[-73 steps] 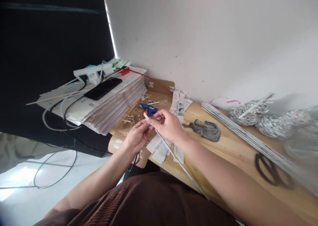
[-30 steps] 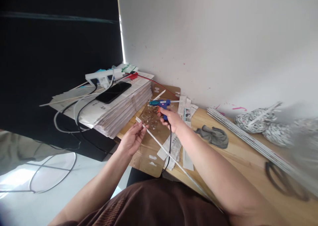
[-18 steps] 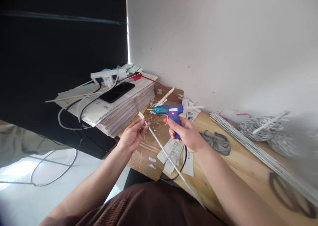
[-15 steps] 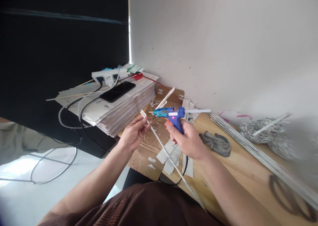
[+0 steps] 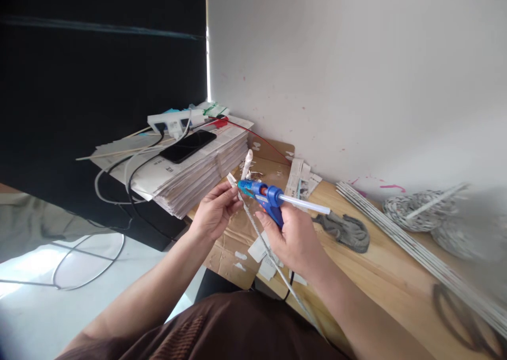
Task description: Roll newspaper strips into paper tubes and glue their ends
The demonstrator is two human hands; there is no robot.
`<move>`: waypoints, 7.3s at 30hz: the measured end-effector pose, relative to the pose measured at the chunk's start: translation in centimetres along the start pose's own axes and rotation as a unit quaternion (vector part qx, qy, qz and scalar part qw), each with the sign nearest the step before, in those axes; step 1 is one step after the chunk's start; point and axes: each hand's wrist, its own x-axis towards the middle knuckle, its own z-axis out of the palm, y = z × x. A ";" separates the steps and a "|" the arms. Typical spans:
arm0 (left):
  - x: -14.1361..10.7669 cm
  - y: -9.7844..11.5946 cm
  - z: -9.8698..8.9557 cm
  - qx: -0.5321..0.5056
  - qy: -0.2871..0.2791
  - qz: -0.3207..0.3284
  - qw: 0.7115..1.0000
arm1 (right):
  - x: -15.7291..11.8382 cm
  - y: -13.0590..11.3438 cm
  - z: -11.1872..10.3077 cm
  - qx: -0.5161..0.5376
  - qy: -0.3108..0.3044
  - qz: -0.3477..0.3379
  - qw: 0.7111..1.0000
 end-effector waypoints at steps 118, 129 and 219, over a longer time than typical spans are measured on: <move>-1.9 -2.2 2.0 0.005 -0.060 -0.132 0.989 | -3.3 2.5 -0.5 0.225 -0.188 0.177 0.940; -1.9 -2.9 2.6 0.019 -0.061 -0.138 0.988 | -3.8 3.0 -1.4 0.221 -0.194 0.181 0.939; -1.8 -5.1 3.9 -0.028 -0.108 -0.110 0.988 | -5.9 6.7 -0.9 0.533 -0.257 0.313 0.743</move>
